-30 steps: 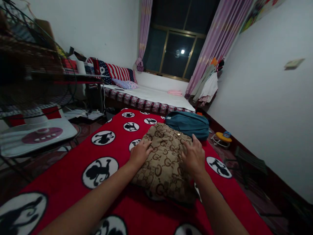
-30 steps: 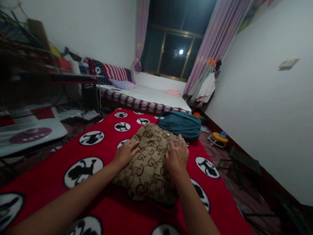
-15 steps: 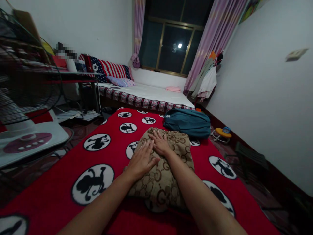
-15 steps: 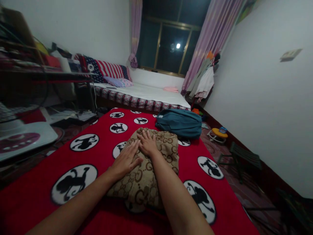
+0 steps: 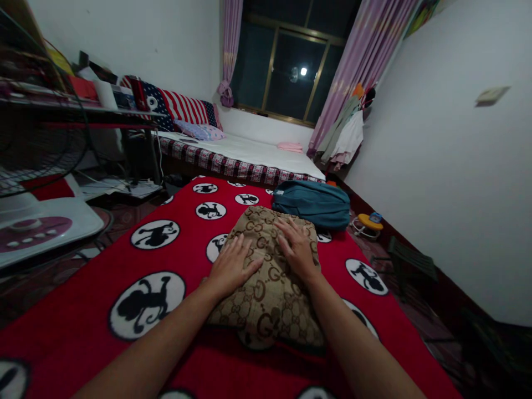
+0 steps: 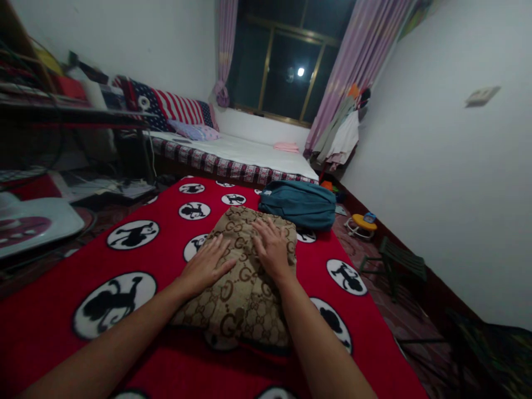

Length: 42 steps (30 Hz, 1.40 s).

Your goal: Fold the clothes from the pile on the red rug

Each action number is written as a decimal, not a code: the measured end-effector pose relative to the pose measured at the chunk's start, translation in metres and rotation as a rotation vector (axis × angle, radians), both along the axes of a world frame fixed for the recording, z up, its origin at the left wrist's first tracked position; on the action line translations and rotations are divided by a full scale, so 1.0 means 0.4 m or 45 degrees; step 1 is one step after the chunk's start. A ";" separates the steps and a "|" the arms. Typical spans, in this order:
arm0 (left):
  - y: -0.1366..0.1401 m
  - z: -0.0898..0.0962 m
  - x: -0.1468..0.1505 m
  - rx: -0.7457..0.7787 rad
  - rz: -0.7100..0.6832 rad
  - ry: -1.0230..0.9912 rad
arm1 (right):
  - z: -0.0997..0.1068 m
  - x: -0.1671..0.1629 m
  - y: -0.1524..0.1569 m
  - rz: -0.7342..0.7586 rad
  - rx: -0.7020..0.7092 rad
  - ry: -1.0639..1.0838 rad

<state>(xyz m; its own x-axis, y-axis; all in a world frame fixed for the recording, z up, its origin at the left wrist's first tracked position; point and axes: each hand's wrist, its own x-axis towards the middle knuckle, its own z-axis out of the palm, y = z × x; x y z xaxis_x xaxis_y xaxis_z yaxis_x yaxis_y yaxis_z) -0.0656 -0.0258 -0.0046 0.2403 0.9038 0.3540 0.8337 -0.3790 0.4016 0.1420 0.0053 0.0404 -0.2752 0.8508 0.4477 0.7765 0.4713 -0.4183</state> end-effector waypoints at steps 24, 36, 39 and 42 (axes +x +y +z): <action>-0.012 0.038 -0.005 -0.110 0.038 0.042 | -0.126 0.099 0.042 -0.095 0.001 0.247; -0.015 0.042 -0.005 -0.121 0.043 0.064 | -0.132 0.103 0.044 -0.074 0.018 0.300; -0.015 0.042 -0.005 -0.116 0.044 0.064 | -0.129 0.101 0.042 -0.075 0.014 0.306; -0.015 0.044 -0.005 -0.114 0.042 0.069 | -0.127 0.101 0.041 -0.073 0.019 0.307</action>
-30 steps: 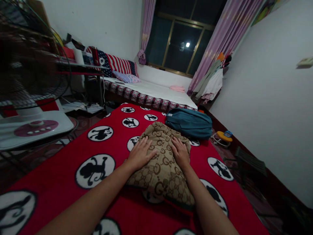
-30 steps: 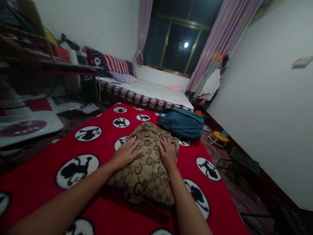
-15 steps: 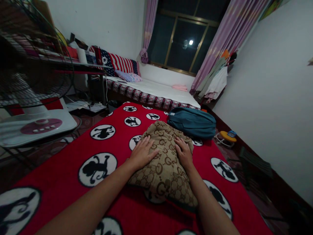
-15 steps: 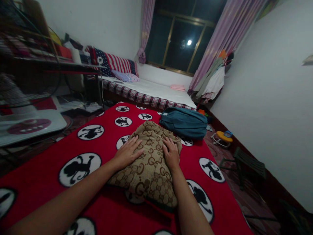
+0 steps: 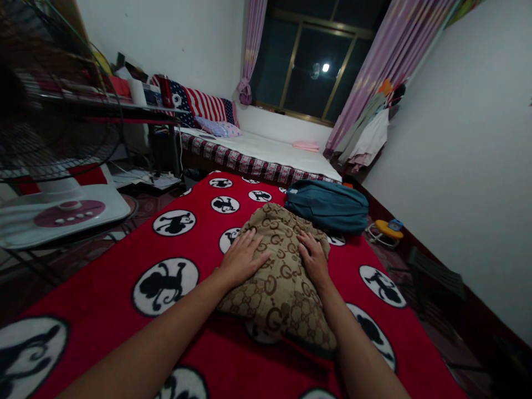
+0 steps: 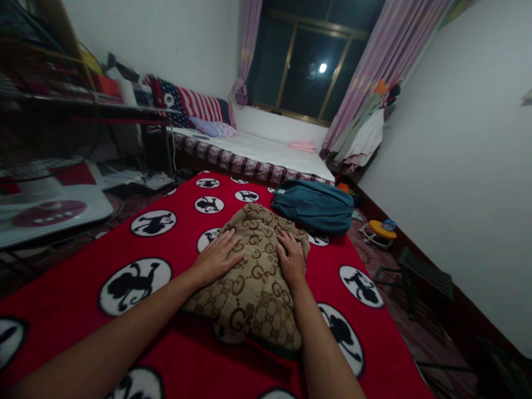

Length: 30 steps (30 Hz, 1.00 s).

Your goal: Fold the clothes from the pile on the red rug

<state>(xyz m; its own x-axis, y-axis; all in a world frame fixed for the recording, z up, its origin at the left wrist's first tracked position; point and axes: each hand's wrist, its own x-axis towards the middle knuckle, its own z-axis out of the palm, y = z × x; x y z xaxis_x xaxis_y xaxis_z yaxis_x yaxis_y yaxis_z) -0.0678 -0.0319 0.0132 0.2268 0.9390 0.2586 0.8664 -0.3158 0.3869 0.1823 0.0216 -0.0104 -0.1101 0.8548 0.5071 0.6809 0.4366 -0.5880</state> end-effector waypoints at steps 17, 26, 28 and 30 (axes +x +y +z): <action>0.002 -0.004 0.001 0.044 -0.029 -0.064 | 0.001 0.003 0.001 0.034 0.001 0.028; 0.016 0.123 0.006 0.237 -0.197 -0.654 | 0.006 0.007 -0.003 0.045 -0.024 0.128; 0.052 0.177 0.033 0.182 -0.321 -0.589 | 0.007 0.008 -0.004 0.056 -0.026 0.144; 0.103 0.207 0.069 0.125 -0.437 -0.420 | 0.008 0.009 -0.005 0.064 -0.022 0.162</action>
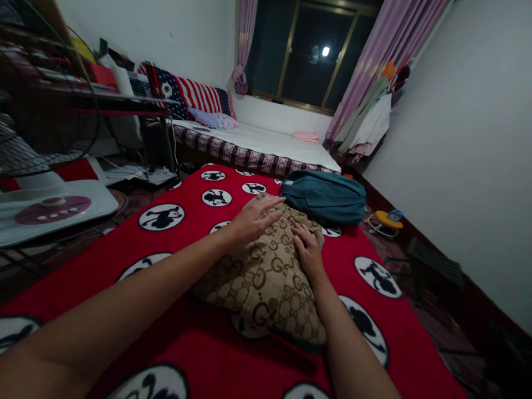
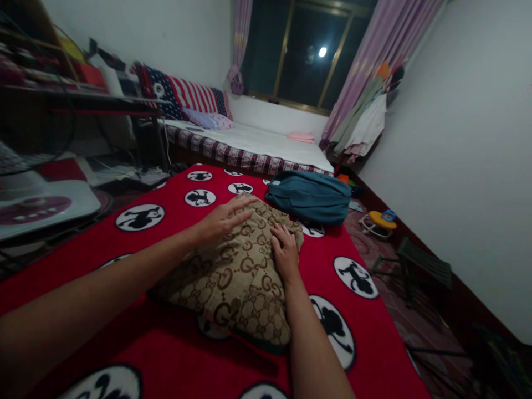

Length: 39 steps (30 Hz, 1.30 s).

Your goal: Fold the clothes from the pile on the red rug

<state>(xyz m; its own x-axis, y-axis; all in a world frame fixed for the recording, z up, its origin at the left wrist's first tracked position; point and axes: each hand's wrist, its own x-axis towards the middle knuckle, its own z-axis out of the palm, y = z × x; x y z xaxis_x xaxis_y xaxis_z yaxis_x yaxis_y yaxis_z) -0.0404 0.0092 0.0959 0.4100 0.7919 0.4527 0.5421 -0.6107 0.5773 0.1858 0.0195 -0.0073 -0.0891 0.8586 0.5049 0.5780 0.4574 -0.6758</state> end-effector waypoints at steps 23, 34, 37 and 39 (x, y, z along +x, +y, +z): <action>0.034 -0.174 -0.069 -0.210 0.716 0.413 | 0.017 0.004 -0.034 0.000 0.008 0.370; -0.271 -0.193 -0.183 -0.298 0.618 0.266 | 0.006 0.033 -0.009 -0.729 0.395 0.134; -0.284 -0.213 -0.198 -0.339 0.610 0.078 | 0.002 0.036 0.022 -0.761 0.125 0.227; -0.277 -0.224 -0.198 -0.339 0.595 -0.034 | 0.005 0.038 0.046 -0.717 -0.028 0.272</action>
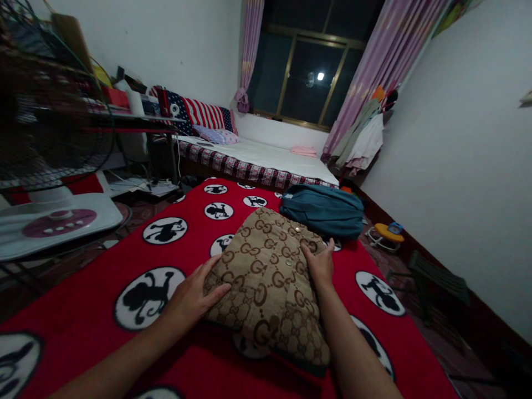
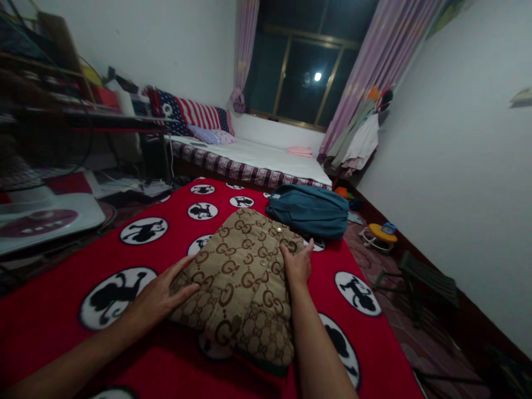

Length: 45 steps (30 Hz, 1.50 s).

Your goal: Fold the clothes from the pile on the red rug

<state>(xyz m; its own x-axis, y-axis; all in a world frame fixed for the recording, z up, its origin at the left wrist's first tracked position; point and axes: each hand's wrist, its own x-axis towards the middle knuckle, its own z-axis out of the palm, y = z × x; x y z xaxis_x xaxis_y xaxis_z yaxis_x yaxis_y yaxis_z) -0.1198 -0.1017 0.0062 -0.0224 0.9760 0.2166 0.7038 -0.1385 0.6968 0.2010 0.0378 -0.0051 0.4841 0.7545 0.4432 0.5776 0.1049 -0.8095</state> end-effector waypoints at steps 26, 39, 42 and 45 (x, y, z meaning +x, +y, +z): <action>0.263 0.017 0.053 0.050 -0.053 0.082 | 0.072 0.173 -0.434 0.192 -0.347 0.327; 0.081 0.026 0.016 -0.124 -0.096 -0.391 | 0.151 0.050 -0.310 0.614 -0.590 0.722; 0.073 0.030 0.030 -0.051 -0.097 -0.468 | 0.157 0.029 -0.342 0.620 -0.491 0.714; 0.069 0.070 0.062 0.116 -0.080 -0.429 | 0.180 0.028 -0.352 0.617 -0.288 0.491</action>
